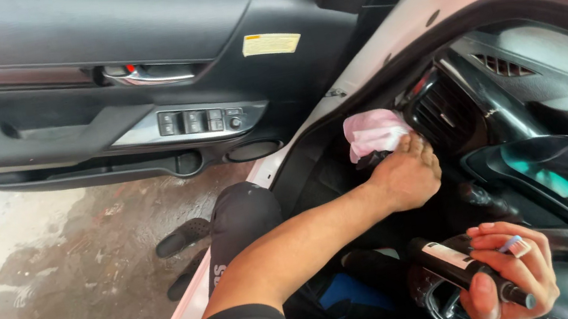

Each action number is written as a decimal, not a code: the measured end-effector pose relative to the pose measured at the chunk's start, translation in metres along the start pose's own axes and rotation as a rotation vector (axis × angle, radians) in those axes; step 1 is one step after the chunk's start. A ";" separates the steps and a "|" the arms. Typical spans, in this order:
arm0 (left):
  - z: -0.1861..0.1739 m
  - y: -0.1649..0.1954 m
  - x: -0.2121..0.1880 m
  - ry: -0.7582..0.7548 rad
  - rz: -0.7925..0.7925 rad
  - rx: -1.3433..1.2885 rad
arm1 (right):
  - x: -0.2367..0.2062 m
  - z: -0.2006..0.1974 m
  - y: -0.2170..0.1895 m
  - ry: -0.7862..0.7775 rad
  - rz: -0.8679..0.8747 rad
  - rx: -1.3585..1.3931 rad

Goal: The person crouches at the open driver's door of a car and cleans the interior. They spray cleaning liquid from a bottle onto the dashboard and vents, wipe the surfaces with a cloth, and use a toothbrush to scrub crevices around the air vents and dashboard, working across different areas of the driver's side interior.

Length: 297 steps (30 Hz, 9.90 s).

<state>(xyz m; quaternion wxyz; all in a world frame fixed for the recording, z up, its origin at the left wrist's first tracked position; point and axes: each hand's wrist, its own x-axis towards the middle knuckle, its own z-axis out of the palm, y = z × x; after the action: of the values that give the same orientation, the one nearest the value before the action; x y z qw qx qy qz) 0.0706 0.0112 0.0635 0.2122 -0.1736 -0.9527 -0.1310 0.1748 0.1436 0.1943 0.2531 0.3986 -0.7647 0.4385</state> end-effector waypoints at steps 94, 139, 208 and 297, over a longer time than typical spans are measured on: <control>-0.034 -0.043 0.040 0.930 -0.518 -0.669 | 0.004 0.003 0.000 0.024 -0.039 -0.106; 0.051 -0.090 -0.014 0.259 -0.667 -1.377 | -0.006 0.003 0.010 0.021 -0.046 -0.104; -0.023 -0.062 -0.034 0.370 -0.818 -0.791 | -0.006 -0.002 0.008 0.033 -0.011 -0.189; 0.027 0.005 -0.178 0.617 -0.897 -2.617 | -0.069 0.057 -0.010 -0.270 0.495 0.470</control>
<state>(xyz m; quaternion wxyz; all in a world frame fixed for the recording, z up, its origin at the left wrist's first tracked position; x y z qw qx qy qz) 0.2139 -0.0243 -0.0388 0.0379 0.1061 -0.0348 -0.9930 0.2192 0.1178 0.1201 -0.0626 0.3029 -0.7428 0.5938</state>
